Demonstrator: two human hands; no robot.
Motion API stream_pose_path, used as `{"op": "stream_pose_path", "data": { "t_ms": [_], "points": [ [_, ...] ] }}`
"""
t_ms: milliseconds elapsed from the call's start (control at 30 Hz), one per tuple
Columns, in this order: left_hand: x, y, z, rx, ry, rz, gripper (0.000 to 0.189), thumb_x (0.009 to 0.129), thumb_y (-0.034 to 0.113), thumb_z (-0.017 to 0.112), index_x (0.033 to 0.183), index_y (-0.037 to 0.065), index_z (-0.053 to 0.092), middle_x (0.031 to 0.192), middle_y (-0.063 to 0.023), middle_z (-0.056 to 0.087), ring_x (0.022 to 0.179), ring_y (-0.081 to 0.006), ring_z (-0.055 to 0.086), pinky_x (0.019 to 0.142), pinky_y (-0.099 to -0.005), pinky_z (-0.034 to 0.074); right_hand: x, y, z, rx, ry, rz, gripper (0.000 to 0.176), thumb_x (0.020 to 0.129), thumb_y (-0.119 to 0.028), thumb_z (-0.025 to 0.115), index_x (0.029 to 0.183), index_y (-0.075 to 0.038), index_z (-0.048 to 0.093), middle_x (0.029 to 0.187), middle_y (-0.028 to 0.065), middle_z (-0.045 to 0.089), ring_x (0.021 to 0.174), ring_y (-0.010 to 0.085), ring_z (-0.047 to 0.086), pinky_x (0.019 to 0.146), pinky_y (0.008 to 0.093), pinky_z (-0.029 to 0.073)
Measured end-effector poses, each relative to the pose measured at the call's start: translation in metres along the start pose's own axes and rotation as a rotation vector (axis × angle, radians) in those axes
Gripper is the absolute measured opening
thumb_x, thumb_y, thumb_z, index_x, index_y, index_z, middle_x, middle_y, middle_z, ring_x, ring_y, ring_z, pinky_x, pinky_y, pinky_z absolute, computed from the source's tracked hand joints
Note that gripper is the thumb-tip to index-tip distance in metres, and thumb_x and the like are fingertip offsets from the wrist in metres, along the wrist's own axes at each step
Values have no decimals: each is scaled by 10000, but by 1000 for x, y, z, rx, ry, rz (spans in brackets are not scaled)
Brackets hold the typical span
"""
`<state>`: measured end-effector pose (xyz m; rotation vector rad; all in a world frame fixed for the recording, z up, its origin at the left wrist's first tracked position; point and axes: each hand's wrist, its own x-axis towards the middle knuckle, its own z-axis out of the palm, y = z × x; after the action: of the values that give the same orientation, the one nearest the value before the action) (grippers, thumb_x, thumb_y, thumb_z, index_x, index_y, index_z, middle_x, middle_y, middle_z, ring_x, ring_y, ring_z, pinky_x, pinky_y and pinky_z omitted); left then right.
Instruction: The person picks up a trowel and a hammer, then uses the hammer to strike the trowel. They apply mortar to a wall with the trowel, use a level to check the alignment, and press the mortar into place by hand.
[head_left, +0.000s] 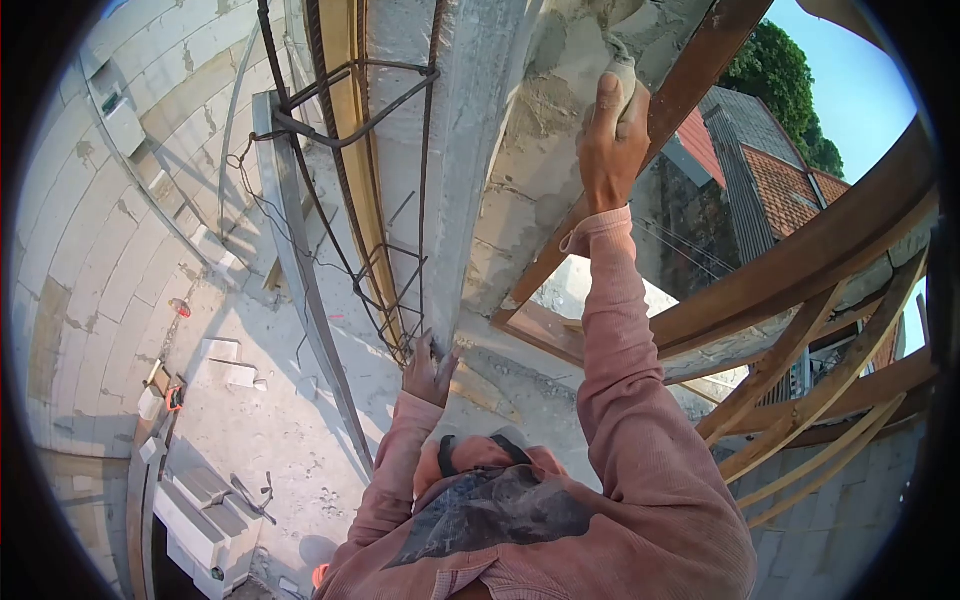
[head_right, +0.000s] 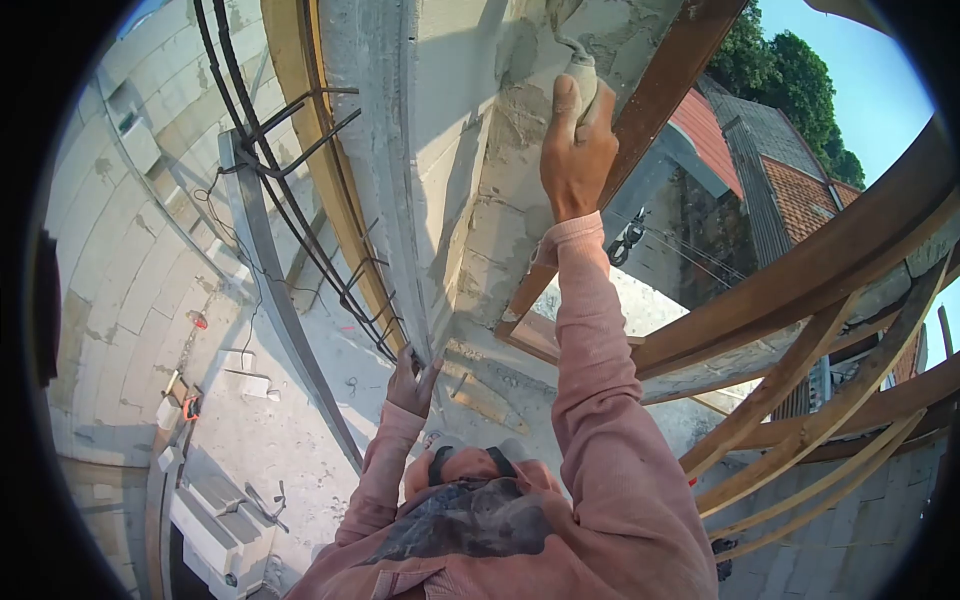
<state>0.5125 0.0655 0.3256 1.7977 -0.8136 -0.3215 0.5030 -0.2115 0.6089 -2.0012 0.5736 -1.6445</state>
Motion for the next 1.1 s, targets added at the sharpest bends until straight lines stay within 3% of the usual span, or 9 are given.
{"op": "stream_pose_path", "data": {
  "t_ms": [100,200,400,533,567,700,800,1000,1100],
  "points": [
    [1,1,4,-9,-11,-44,628,976,351,700,1407,-22,436,1140,-327,650,1067,-495,647,876,-510,526,-6,14,28,13,147,-117,505,1071,-466,525,1268,-1,531,830,164,709,724,268,707,688,362,543],
    [0,1,4,-60,11,-11,618,976,362,699,1399,-14,449,1135,-320,654,1040,-492,656,865,-515,529,-3,22,29,-296,-137,72,480,1071,-438,532,1284,-8,511,867,213,719,774,332,733,709,389,551],
    [0,4,5,-6,18,-14,618,973,370,705,1397,-6,460,1130,-299,661,1021,-473,666,855,-504,535,-12,22,35,-52,-37,15,476,1067,-452,529,1249,-12,528,935,280,716,856,463,718,739,469,538],
    [0,1,7,-32,38,27,613,970,357,711,1394,-10,464,1138,-295,661,1024,-473,665,854,-500,536,-9,24,21,-55,-110,103,469,1070,-449,540,1250,-16,547,830,201,702,727,323,699,690,397,528],
    [-6,3,4,-47,24,17,615,968,355,714,1395,-10,464,1143,-295,660,1024,-473,664,854,-500,536,-16,22,15,52,-96,106,450,1079,-485,505,1202,-51,498,737,13,562,609,91,568,524,273,446],
    [1,0,5,-41,23,21,602,970,331,715,1396,-12,464,1163,-295,657,1041,-474,663,855,-496,539,-58,17,25,258,145,-15,439,1082,-463,510,1206,-43,478,683,-2,524,558,72,528,476,252,410],
    [1,7,-1,-2,-34,-52,602,978,325,704,1405,-16,453,1189,-298,649,1065,-476,660,867,-492,542,-87,103,64,-374,-96,-99,432,1089,-442,498,1208,-26,479,660,-15,491,509,56,475,441,222,371],
    [-2,-4,3,-45,22,63,631,974,326,709,1418,-24,428,1204,-307,636,1080,-491,648,889,-496,541,-101,45,40,235,-78,101,431,1092,-421,495,1218,-8,496,722,83,603,597,139,603,537,321,464],
    [-1,-3,1,-5,-24,-19,613,976,314,707,1410,-22,435,1220,-306,627,1100,-494,638,904,-500,534,-104,86,59,-10,-71,68,451,1087,-439,503,1233,-12,511,729,59,609,592,121,601,548,308,470]
  ]
}}
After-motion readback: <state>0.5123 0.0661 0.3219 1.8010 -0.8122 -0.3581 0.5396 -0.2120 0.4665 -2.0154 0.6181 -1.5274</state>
